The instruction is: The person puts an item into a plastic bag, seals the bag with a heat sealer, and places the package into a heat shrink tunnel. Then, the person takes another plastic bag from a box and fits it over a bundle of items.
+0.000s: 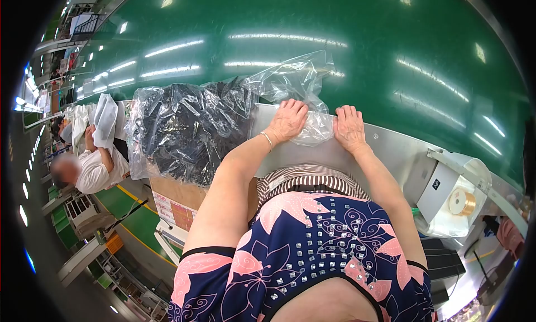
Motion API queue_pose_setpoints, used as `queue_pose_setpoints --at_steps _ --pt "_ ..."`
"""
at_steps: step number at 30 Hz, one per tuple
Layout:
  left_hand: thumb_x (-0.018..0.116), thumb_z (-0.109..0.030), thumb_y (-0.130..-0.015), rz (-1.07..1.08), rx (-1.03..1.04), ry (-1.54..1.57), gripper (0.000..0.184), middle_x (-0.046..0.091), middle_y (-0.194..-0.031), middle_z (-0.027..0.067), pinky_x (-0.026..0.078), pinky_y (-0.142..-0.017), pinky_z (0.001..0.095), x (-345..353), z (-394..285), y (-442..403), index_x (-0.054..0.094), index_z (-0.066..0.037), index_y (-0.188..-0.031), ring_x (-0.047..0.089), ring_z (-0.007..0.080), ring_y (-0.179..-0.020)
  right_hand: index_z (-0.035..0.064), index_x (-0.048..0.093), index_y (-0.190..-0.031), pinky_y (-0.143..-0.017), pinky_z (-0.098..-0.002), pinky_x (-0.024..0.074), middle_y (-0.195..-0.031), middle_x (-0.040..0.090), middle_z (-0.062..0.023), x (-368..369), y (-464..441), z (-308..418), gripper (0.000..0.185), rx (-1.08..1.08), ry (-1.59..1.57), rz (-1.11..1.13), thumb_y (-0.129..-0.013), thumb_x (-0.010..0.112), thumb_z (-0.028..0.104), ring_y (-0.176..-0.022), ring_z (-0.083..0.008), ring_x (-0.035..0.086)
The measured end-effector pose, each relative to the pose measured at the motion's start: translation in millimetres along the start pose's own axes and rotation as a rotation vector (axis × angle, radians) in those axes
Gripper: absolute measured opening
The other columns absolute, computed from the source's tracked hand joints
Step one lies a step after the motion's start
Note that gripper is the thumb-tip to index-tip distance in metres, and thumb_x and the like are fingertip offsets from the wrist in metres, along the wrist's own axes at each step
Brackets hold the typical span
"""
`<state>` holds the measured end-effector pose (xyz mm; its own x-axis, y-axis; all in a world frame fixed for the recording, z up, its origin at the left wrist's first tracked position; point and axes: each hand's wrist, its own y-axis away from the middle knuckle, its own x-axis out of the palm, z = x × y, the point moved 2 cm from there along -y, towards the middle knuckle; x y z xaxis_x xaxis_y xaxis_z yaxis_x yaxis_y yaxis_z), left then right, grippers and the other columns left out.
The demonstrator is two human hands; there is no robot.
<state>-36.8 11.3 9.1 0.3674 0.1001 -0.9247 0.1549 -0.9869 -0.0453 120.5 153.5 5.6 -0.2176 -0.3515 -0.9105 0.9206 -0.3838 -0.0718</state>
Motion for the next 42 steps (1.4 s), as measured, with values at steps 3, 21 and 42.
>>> queue_pose_setpoints --at_steps 3,21,42 --pt "0.059 -0.013 -0.079 -0.003 0.002 0.0 0.029 0.053 -0.101 0.0117 0.038 -0.083 0.041 1.3 0.8 0.5 0.053 -0.003 -0.106 0.049 0.0284 -0.095 0.0064 0.051 -0.094 -0.075 -0.0388 0.0382 -0.091 0.049 -0.0098 0.2 0.0 0.1 0.018 0.005 -0.003 0.003 -0.08 0.057 0.016 -0.089 -0.026 0.049" --pt "0.058 -0.012 -0.079 -0.011 -0.004 0.021 0.028 0.053 -0.103 0.012 0.038 -0.084 0.0414 2.4 0.3 0.2 0.052 -0.004 -0.105 0.049 0.0291 -0.096 0.0061 0.052 -0.095 -0.075 -0.0385 0.0382 -0.091 0.049 -0.0088 0.3 0.9 -0.8 0.018 0.002 0.0 -0.003 -0.08 0.057 0.017 -0.09 -0.025 0.048" --pt "0.058 -0.013 -0.08 -0.043 -0.057 -0.012 0.022 0.051 -0.097 0.0114 0.039 -0.079 0.0403 2.2 -4.0 -3.2 0.054 -0.005 -0.1 0.048 0.0282 -0.092 0.0065 0.053 -0.091 -0.074 -0.0374 0.0388 -0.09 0.05 -0.0087 2.1 1.3 -1.1 0.016 -0.017 0.037 -0.061 -0.08 0.057 0.017 -0.089 -0.024 0.049"
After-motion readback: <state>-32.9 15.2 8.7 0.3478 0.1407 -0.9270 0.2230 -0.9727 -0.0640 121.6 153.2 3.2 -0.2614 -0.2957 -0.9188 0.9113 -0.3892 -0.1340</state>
